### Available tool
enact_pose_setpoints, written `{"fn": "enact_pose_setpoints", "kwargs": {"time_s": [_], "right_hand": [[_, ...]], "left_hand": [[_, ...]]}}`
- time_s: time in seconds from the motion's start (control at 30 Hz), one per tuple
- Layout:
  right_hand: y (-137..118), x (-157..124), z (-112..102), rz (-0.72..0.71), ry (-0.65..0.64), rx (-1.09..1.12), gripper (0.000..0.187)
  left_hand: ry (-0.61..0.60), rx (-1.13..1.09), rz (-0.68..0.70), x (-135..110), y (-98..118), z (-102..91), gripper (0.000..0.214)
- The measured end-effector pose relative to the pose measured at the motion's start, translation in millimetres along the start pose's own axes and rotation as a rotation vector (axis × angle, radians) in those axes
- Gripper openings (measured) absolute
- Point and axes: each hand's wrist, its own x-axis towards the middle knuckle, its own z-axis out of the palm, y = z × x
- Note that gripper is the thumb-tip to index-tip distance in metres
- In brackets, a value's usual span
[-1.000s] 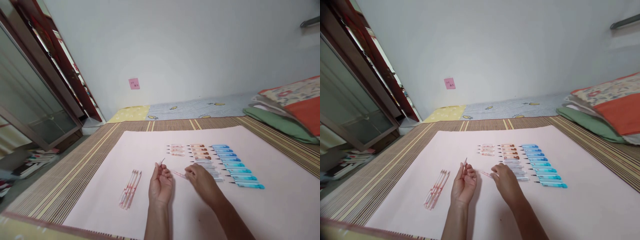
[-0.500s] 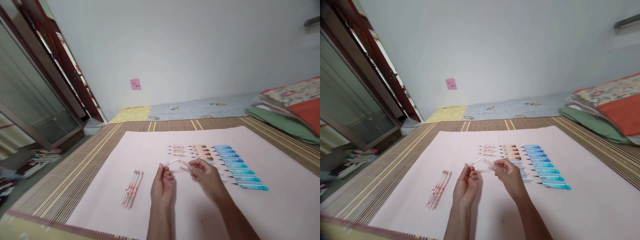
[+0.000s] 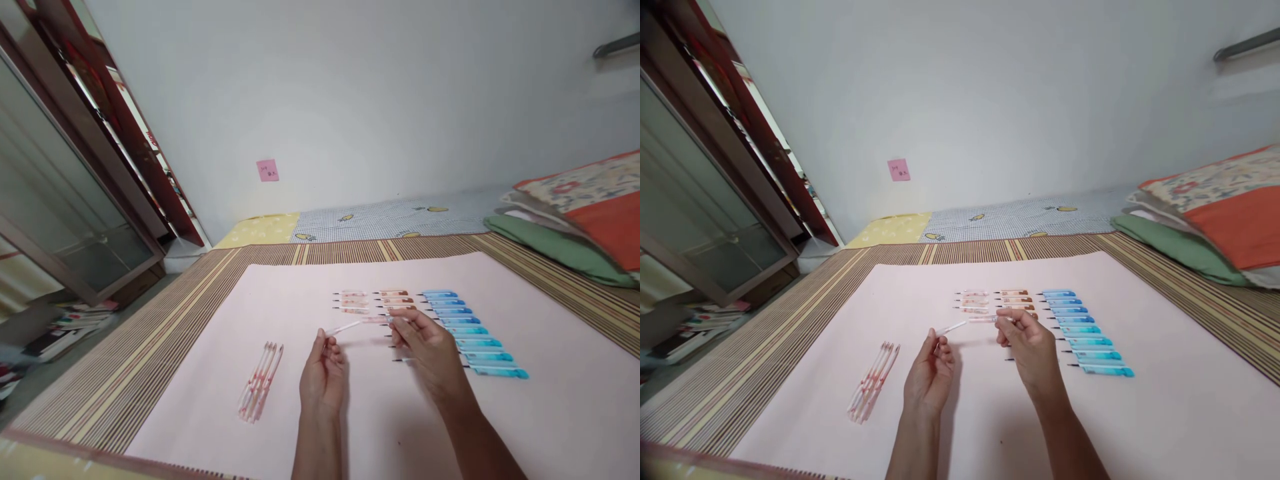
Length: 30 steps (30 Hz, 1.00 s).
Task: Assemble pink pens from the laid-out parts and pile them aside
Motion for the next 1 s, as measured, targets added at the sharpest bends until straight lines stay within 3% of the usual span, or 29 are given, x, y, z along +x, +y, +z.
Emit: {"fn": "enact_pose_setpoints", "kwargs": {"time_s": [0.2,0.53,1.0], "right_hand": [[-5,-2,-5,-0.05,-0.014,-0.153,0.034],[-9,-3,-9,-0.061,-0.039,-0.225,0.039],[-9,-9,4,-0.08,-0.204,-0.24,0.039]], "left_hand": [[0.021,-0.014,-0.037,-5,3,4.8,0.013],[0.012,-0.011,-0.012,-8,2,7.4,0.015],[-0.079,0.112,0.006,-5,-1,1.4,0.021]]}}
